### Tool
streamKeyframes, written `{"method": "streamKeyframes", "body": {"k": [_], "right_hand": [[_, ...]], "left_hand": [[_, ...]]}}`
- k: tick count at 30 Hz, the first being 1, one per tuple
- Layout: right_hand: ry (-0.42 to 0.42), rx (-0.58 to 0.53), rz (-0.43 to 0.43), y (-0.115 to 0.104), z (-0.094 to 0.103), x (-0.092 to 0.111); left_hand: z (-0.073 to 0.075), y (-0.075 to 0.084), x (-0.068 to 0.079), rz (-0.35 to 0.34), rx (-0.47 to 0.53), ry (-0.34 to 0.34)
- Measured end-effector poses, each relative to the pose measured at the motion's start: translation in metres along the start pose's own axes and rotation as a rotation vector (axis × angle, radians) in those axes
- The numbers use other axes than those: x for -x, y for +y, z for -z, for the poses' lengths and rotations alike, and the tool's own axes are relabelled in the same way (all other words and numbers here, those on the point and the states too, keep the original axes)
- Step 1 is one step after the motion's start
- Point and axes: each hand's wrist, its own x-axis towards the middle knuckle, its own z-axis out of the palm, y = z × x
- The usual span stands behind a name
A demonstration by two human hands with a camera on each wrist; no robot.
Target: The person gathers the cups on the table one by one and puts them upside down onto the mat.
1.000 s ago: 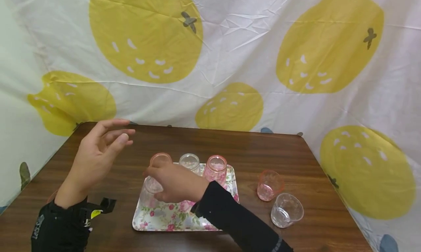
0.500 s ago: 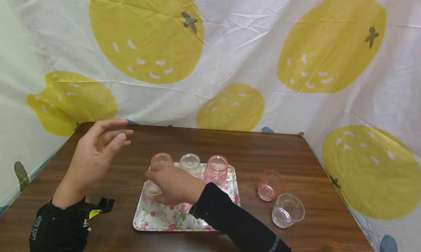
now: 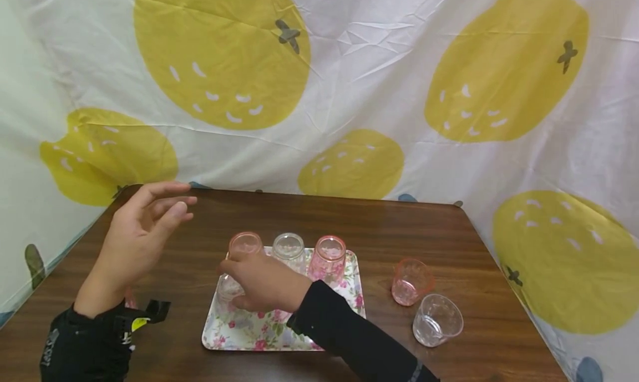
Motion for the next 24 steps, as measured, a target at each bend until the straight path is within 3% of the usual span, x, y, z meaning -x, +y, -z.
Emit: {"method": "streamKeyframes", "body": {"k": [7, 17, 24], "right_hand": [[0.015, -0.017, -0.003, -0.004, -0.002, -0.001], [0.138, -0.047, 0.052, 0.0, 0.004, 0.006], [0.155, -0.103, 0.005, 0.011, 0.006, 0.02]], "left_hand": [[0.009, 0.005, 0.004, 0.004, -0.093, 0.03], [0.038, 0.015, 0.018, -0.018, -0.202, 0.076], [0.057, 0.003, 0.033, -0.007, -0.327, 0.018]]}}
